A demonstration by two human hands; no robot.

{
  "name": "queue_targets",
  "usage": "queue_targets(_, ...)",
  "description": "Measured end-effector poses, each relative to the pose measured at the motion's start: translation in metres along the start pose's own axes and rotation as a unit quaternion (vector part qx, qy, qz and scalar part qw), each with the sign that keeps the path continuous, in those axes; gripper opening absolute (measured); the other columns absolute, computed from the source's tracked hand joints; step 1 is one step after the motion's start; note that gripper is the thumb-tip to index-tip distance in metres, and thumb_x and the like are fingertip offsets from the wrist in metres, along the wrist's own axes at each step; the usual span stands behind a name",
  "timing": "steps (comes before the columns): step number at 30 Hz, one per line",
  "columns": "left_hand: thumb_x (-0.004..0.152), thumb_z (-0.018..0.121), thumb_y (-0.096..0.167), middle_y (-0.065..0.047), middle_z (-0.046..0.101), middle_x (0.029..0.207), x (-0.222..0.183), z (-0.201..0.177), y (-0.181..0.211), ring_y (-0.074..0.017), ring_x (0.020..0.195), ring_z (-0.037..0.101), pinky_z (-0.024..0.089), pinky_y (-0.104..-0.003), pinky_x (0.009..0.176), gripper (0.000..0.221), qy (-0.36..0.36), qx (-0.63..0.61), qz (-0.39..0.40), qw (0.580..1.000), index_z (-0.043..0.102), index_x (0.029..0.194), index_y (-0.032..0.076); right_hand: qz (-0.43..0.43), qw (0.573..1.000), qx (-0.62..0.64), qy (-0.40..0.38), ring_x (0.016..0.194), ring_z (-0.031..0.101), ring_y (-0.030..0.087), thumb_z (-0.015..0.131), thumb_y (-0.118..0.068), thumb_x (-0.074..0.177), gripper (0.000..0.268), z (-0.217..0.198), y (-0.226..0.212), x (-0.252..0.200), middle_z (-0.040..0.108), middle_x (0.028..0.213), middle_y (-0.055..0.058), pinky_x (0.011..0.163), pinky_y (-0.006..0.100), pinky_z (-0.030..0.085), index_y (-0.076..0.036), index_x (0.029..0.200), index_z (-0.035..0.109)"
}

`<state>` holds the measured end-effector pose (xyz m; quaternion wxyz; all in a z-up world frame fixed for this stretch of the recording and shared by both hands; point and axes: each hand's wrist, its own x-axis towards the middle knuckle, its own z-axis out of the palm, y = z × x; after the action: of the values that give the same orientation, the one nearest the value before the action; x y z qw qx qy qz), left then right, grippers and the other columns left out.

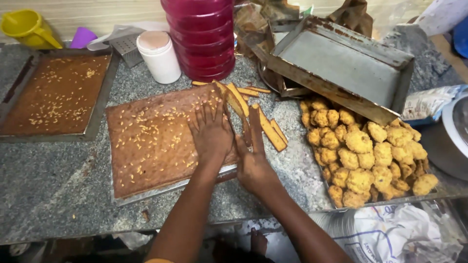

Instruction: The person trims and cuts a large rectangular sheet cake on a granite counter using a long knife, slicing it into strips and then cross-cutting into pieces, setting cut strips aside beside the cake.

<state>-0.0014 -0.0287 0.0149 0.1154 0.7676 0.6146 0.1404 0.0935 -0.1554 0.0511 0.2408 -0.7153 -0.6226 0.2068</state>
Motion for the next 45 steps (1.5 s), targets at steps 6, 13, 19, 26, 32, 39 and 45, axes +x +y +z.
queue_targets(6,0.102,0.034,0.037,-0.013,0.016,0.169,0.003,0.000,0.000,-0.0354,0.156,0.010,0.002,-0.059,0.123,0.061,-0.001,-0.014,0.001,1.000,0.025,0.162,0.026,-0.210,0.961,0.054,0.172,0.102,0.067,0.053,0.050,-0.003,0.093,0.048,0.021,0.023,-0.017,0.023,0.162,0.043,0.087,0.052,0.057,-0.004,0.141,0.048)
queue_targets(13,0.103,0.037,0.038,-0.014,0.018,0.170,-0.007,0.008,0.000,-0.0358,0.158,0.012,0.003,-0.060,0.125,0.063,0.020,0.005,0.010,1.000,0.026,0.163,0.024,0.000,1.000,0.008,0.026,0.101,0.066,0.052,0.053,-0.009,0.093,0.051,0.001,-0.004,-0.017,0.017,0.170,0.029,0.090,0.055,0.052,-0.011,0.144,0.051)
queue_targets(19,0.103,0.034,0.038,-0.012,0.012,0.170,-0.019,0.011,0.003,-0.0368,0.156,0.009,0.003,-0.064,0.121,0.061,0.000,0.003,-0.016,1.000,0.023,0.162,0.027,-0.174,0.968,-0.118,0.133,0.137,0.051,0.061,0.056,-0.009,0.090,0.062,0.047,0.048,0.009,0.031,0.147,0.032,0.110,0.051,0.046,0.000,0.151,0.048)
queue_targets(26,0.103,0.032,0.039,-0.008,0.013,0.171,-0.020,0.010,0.007,-0.0328,0.156,0.011,0.004,-0.062,0.123,0.060,0.010,0.020,-0.034,0.999,0.023,0.162,0.032,0.057,0.995,0.014,-0.083,0.118,0.058,0.052,0.048,-0.011,0.094,0.059,-0.019,-0.014,-0.032,-0.009,0.171,0.028,0.104,0.052,0.047,-0.011,0.152,0.040)
queue_targets(32,0.105,0.031,0.040,-0.008,0.013,0.171,-0.023,0.009,0.007,-0.0335,0.156,0.011,0.004,-0.062,0.122,0.058,0.016,0.014,-0.029,0.999,0.024,0.162,0.030,-0.200,0.973,-0.016,0.114,0.134,0.045,0.057,0.052,-0.007,0.094,0.062,0.040,0.051,-0.004,0.008,0.148,0.043,0.108,0.050,0.049,0.000,0.154,0.041)
queue_targets(39,0.104,0.030,0.040,-0.006,0.013,0.171,-0.021,0.005,0.008,-0.0304,0.157,0.011,0.002,-0.060,0.124,0.057,-0.008,0.011,-0.042,0.999,0.024,0.161,0.032,0.090,0.986,0.025,-0.135,0.119,0.062,0.055,0.045,-0.015,0.102,0.068,-0.002,0.003,-0.041,0.042,0.139,0.036,0.106,0.056,0.045,-0.013,0.168,0.027)
queue_targets(45,0.103,0.032,0.039,-0.007,0.013,0.171,-0.018,0.005,0.009,-0.0320,0.157,0.011,0.003,-0.061,0.124,0.061,-0.015,0.028,-0.039,0.999,0.022,0.163,0.031,-0.078,0.995,0.052,0.030,0.121,0.054,0.059,0.051,-0.006,0.092,0.058,0.016,0.019,-0.016,0.000,0.158,0.042,0.105,0.054,0.047,0.000,0.150,0.044)
